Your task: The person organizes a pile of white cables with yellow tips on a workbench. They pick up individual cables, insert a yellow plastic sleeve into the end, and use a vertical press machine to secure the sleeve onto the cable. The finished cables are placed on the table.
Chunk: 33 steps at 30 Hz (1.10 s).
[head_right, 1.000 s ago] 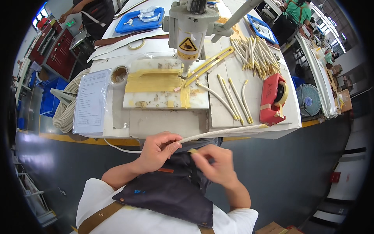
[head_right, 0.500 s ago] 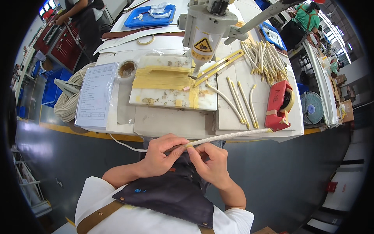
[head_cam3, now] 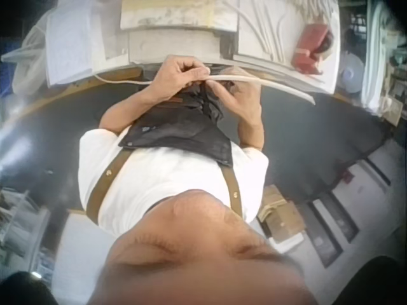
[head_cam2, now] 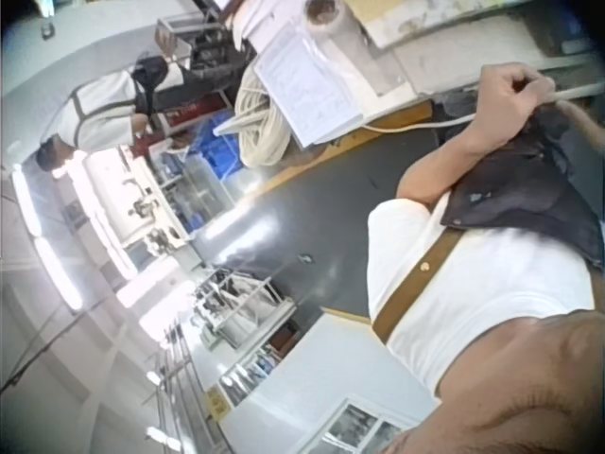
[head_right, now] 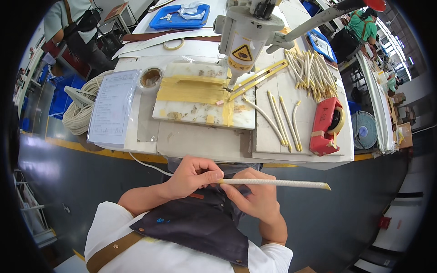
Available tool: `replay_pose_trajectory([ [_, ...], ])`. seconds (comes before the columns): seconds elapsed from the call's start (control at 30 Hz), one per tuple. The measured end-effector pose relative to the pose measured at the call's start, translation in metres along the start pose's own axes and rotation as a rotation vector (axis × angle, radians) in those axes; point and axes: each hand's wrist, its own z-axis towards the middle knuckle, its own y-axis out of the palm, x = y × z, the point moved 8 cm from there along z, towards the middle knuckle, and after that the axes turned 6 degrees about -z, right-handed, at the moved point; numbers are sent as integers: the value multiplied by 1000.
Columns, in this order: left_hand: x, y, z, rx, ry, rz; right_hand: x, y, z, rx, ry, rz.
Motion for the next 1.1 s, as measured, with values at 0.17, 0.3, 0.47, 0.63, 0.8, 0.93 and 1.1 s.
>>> replay_pose_trajectory([
  [0.17,40,16,-21,157,575,335,-18,-9,2,3,-139,-203],
  [0.3,50,45,-45,208,1139,1008,-23,-18,1,42,-160,-252],
  [0.47,51,47,-34,82,946,889,-16,-21,-4,195,-129,-274],
  [0.63,24,39,-15,-178,249,229,-11,-21,-12,261,-121,-169],
  [0.8,-23,44,-11,-371,-344,-348,9,-11,-25,365,-136,124],
  [0.93,-45,55,-11,-514,-551,-657,28,2,-28,253,-320,302],
  [1.1,-14,44,-6,-280,-132,31,41,14,-23,379,37,715],
])
